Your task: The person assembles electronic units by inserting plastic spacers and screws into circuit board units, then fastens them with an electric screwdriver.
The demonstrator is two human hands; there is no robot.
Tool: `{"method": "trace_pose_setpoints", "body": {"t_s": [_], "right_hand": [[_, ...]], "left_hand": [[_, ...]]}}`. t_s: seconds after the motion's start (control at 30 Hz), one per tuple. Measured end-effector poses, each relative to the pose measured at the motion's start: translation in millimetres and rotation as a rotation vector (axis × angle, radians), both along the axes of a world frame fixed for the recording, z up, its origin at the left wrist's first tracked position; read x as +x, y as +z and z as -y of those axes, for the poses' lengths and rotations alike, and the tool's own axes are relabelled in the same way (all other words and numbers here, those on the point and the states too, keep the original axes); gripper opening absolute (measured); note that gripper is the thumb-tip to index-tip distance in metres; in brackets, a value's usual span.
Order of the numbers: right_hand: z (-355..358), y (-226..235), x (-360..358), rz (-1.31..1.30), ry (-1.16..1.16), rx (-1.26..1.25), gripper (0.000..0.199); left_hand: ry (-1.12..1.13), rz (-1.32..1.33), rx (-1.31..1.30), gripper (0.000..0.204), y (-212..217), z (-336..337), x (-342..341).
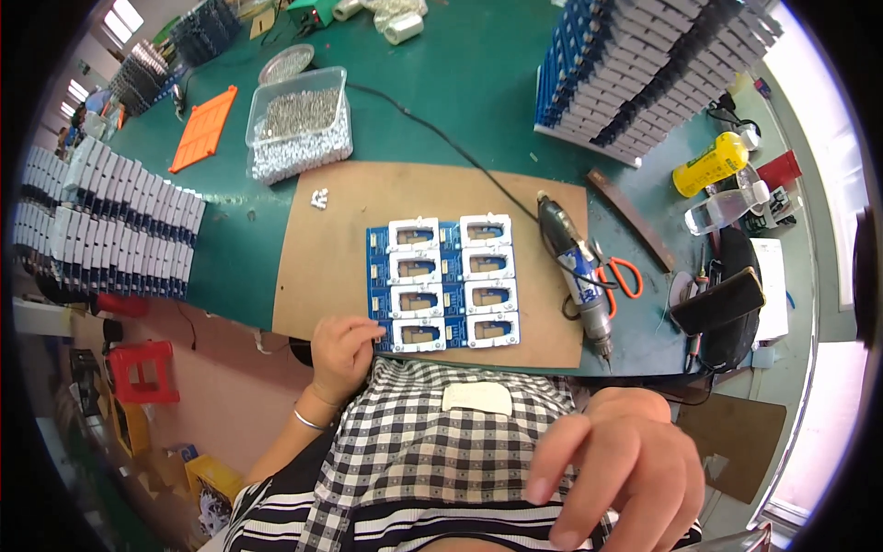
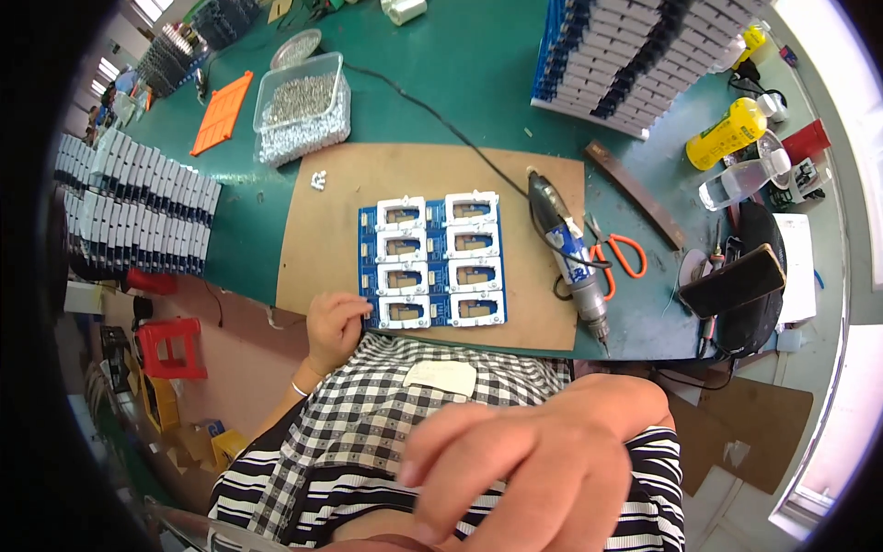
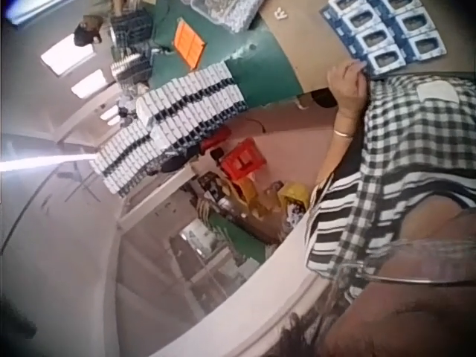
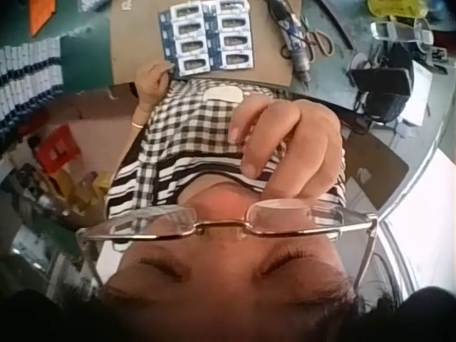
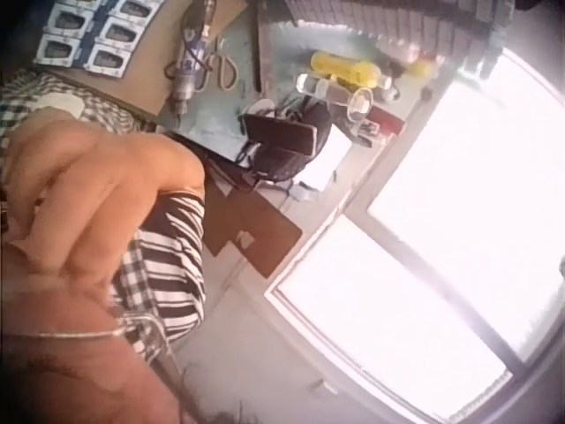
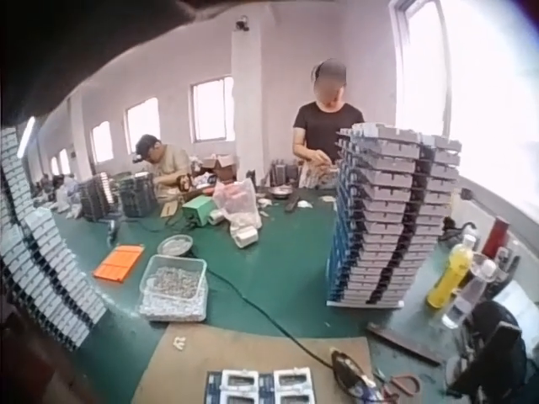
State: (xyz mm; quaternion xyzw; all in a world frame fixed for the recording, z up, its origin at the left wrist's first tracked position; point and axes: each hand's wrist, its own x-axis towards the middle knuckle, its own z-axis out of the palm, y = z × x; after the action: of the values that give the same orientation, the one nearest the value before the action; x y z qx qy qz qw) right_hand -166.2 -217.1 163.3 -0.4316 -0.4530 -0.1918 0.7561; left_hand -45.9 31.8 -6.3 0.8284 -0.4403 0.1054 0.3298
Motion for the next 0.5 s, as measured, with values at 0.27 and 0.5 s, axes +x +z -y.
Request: {"method": "trace_pose_setpoints", "body": {"t_s": [0.27,0.5], "right_hand": [[28.2,-87.0,-38.2,-1.177,-0.711,-0.855,0.068],[4.4,-133.4,-22.2,-1.181,-0.867,-1.090,0.082]], "left_hand": [[0.187,-0.160,0.188,0.031,26.8,-6.6,6.4],[0.134,-0.211,0.273,0.055,7.4,4.0,-7.7]]}}
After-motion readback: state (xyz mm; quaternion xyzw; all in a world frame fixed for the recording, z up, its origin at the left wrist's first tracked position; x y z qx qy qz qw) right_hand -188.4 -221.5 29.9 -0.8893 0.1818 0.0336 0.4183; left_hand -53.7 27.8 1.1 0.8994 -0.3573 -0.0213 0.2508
